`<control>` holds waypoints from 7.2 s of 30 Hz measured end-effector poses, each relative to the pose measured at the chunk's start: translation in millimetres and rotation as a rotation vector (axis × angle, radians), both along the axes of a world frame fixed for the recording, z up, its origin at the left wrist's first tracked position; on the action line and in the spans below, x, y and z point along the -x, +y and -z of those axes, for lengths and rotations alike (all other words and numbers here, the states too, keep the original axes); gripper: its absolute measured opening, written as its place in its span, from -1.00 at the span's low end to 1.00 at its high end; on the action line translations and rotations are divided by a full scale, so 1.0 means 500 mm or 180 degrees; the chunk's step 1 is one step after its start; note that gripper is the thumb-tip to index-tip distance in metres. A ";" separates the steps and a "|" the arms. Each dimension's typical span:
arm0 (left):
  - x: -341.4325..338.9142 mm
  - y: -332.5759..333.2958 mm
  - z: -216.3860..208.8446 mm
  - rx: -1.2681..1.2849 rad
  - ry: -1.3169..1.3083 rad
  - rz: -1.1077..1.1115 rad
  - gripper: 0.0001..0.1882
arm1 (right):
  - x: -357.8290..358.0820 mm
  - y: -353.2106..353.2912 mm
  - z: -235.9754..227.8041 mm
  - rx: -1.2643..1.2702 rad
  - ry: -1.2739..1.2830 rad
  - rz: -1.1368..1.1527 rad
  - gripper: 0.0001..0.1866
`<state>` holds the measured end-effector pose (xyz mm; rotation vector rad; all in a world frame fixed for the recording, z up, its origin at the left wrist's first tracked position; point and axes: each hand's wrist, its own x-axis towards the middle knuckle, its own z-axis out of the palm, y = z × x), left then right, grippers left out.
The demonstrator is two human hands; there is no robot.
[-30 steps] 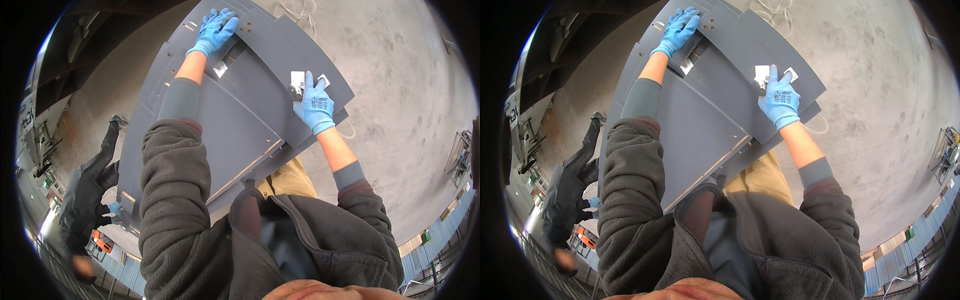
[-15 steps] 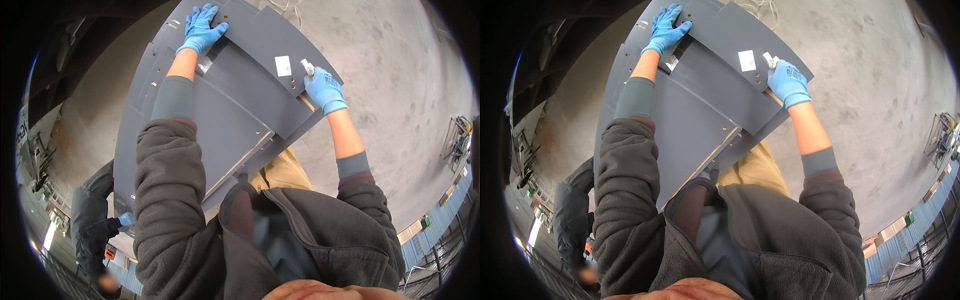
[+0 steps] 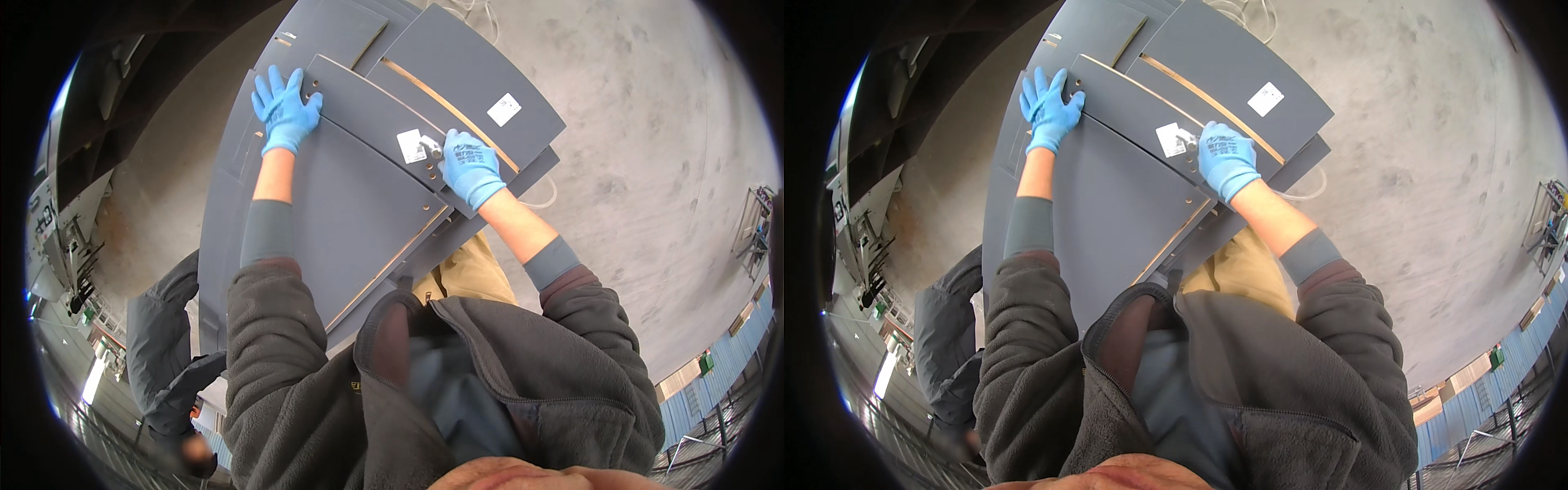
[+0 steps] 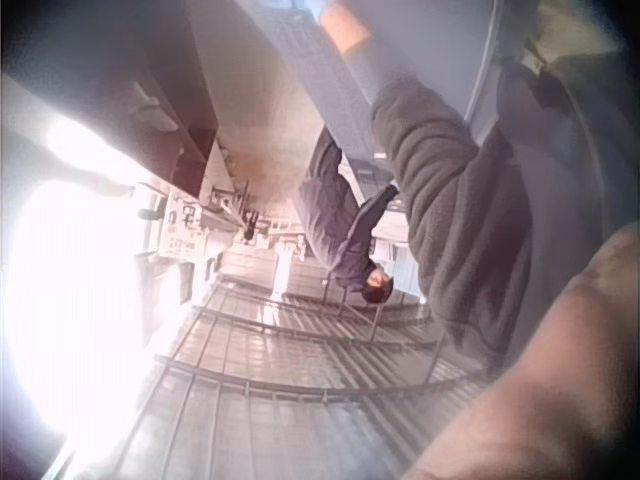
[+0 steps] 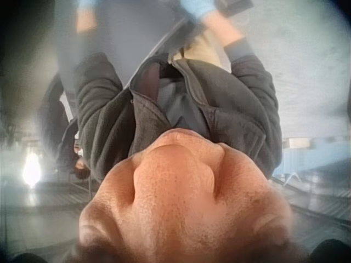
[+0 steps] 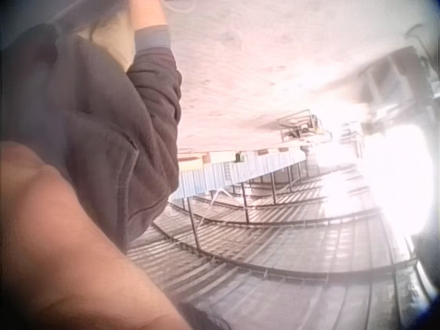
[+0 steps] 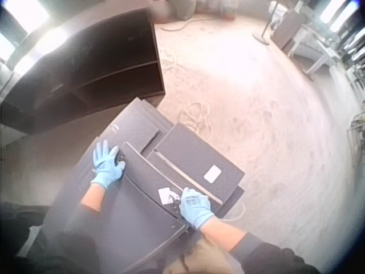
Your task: The person lifts and stacks large gray panels on a workbench, using a handheld tool to mark or align them. They repeatedly lift panels, place them in a stack, and adjust alignment while a coworker assists nearby.
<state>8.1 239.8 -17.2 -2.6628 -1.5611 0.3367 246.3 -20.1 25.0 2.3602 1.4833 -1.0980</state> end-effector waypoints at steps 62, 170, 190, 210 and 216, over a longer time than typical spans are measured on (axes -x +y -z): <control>0.987 -0.831 -0.055 -0.0061 -0.0713 -0.4252 0.08 | 0.516 -0.374 -0.185 0.0998 0.0798 -0.1267 -0.48; 3.540 -1.528 0.006 0.0969 -0.1247 -0.4951 0.66 | 3.684 -0.793 -0.108 0.2319 -0.0106 -0.3150 -0.52; 3.537 -1.525 -0.013 0.0973 -0.1136 -0.5034 0.60 | 3.573 -0.830 -0.068 0.3078 0.0126 -0.4245 -0.50; 3.496 -1.533 -0.027 0.0963 -0.1021 -0.5369 0.59 | 3.420 -0.822 -0.055 0.2003 0.0107 -0.3572 -0.52; 3.499 -1.537 -0.008 0.0711 -0.1175 -0.5323 0.60 | 3.433 -0.751 -0.091 0.2292 0.0625 -0.2329 -0.50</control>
